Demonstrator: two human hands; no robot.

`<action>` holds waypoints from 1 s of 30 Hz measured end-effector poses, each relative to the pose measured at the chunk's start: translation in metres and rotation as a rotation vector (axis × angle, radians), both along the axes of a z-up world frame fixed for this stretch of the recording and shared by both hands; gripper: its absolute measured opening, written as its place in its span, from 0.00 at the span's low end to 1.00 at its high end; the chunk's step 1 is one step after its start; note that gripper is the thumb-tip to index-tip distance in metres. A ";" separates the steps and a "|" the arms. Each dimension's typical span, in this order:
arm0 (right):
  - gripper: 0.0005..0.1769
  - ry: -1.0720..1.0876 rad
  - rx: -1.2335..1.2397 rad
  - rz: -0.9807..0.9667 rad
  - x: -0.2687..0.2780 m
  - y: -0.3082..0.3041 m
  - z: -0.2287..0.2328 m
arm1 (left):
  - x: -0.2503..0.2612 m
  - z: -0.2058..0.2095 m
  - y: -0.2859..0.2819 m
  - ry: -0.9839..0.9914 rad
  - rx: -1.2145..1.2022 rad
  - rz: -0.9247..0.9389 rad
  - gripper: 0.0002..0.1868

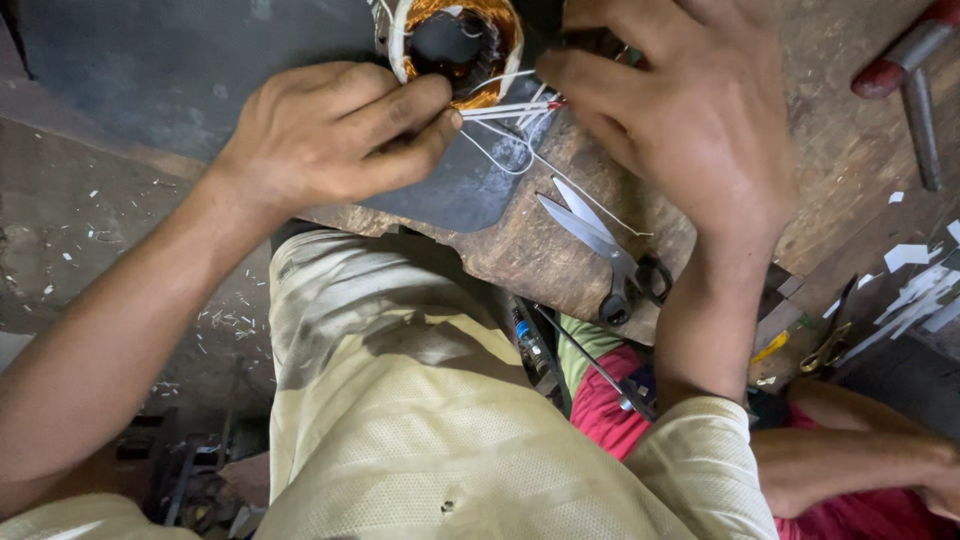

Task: The person winds white insulated wire around a copper-wound cylindrical coil core, repeatedly wrapping and adjusting the wire by hand. The person uses scissors to cut the wire and continues winding additional lengths onto the coil.

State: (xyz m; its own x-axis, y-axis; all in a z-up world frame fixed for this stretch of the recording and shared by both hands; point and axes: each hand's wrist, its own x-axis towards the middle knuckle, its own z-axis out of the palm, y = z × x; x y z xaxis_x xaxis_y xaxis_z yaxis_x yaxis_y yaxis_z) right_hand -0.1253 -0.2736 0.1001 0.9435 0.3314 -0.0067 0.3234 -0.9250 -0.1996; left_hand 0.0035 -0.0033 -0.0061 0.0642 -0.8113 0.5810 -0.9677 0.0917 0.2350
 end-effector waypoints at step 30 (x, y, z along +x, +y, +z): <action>0.12 -0.186 0.330 -0.604 -0.070 0.063 -0.079 | -0.002 0.013 0.000 -0.011 0.040 0.039 0.10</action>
